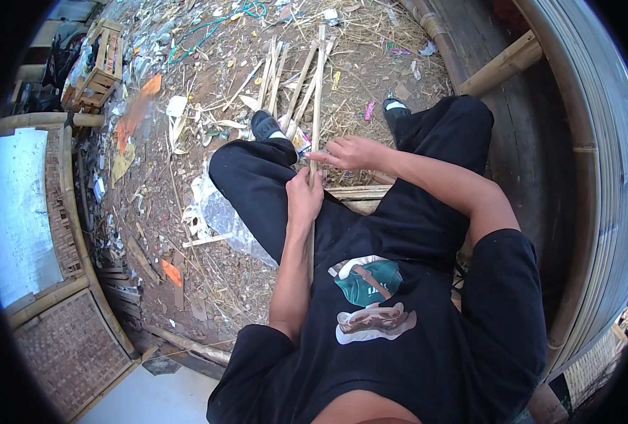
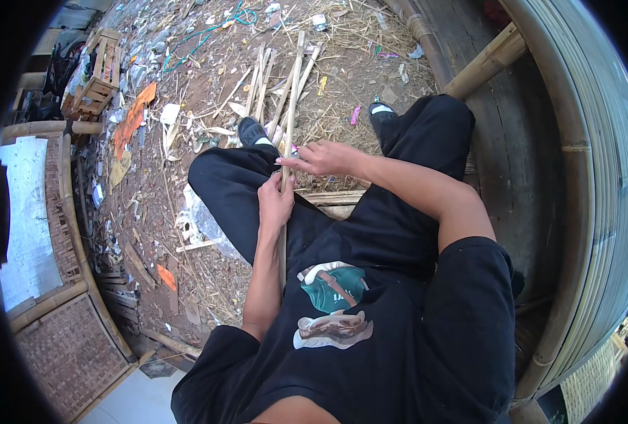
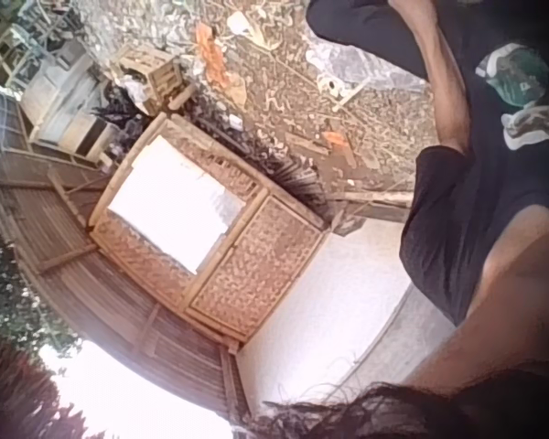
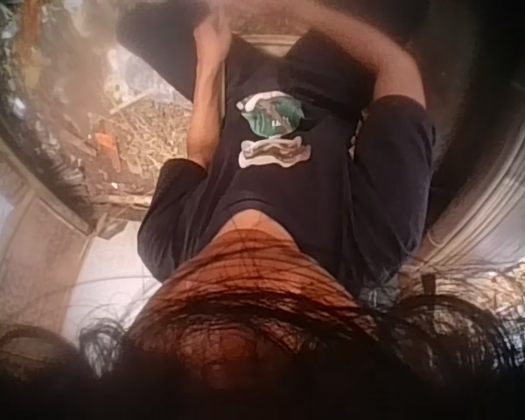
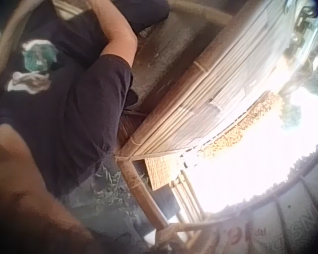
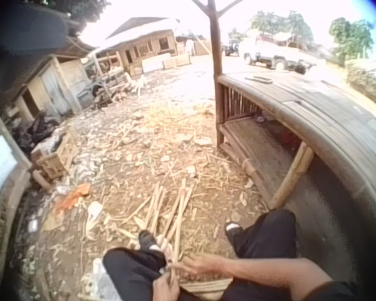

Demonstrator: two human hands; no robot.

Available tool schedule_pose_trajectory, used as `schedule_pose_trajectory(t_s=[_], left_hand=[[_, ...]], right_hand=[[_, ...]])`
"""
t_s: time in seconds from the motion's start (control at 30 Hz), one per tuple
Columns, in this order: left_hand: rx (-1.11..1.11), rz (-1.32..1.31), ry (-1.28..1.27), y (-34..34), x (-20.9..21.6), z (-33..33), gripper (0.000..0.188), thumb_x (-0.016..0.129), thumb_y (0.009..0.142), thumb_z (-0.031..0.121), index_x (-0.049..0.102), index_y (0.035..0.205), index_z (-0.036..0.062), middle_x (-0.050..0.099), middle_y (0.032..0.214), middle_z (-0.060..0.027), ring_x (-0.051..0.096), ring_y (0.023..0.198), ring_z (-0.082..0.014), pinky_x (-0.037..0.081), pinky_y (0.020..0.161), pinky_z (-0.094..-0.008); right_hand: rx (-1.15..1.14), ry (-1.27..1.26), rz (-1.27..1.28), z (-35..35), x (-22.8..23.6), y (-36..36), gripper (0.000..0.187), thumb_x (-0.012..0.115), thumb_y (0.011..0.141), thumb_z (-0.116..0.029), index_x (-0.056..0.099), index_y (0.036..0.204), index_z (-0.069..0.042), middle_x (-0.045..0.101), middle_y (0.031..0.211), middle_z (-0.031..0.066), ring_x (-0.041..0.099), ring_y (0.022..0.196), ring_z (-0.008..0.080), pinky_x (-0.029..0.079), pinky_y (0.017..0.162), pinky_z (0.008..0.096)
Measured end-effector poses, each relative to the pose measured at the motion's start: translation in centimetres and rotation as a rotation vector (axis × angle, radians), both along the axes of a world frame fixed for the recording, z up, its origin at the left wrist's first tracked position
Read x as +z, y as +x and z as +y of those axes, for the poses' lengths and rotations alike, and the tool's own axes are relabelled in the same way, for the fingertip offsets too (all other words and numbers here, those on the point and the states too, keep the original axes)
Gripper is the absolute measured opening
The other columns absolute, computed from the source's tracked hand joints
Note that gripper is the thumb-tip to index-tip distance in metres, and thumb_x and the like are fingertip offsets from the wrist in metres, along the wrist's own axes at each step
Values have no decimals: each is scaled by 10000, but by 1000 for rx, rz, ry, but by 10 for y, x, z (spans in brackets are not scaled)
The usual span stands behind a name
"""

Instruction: The person uses a small blade to strip thin layers from bamboo sticks while seated, handling several sticks one at a time.

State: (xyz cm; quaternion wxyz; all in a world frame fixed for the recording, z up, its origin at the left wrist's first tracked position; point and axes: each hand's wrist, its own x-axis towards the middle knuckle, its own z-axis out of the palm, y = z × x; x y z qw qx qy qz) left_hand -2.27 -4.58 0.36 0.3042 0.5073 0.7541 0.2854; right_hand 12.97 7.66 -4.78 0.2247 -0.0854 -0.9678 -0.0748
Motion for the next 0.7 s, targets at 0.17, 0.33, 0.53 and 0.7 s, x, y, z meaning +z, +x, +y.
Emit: schedule_pose_trajectory(t_s=[0.17,0.33,0.53,0.7], left_hand=[[62,-76,6,0,4,3,225,595,879,121,622,956,-88,623,711,-256,639,627,-360,473,603,-395],[62,-66,-3,-3,-5,0,235,595,900,153,632,970,-68,581,634,-125,536,520,-164,403,506,-315],[83,-327,2,1,-1,-1,231,579,946,203,625,964,-22,474,533,48,384,397,-23,277,353,-217],[119,-370,-113,7,13,3,207,570,951,192,612,947,-11,466,539,50,375,392,-20,282,352,-208]], right_hand=[[-6,95,16,4,0,-5,662,538,821,-186,363,1455,-249,538,787,14,554,602,107,503,520,228],[-47,119,-11,15,-4,-5,666,545,836,-165,338,1466,-227,564,810,44,568,600,120,514,525,237],[-611,-345,-32,80,-7,27,810,522,805,10,166,1507,-182,563,848,136,655,693,300,559,613,399],[-514,-613,2,53,20,17,850,518,791,43,154,1511,-225,543,863,120,638,731,315,544,637,428]])
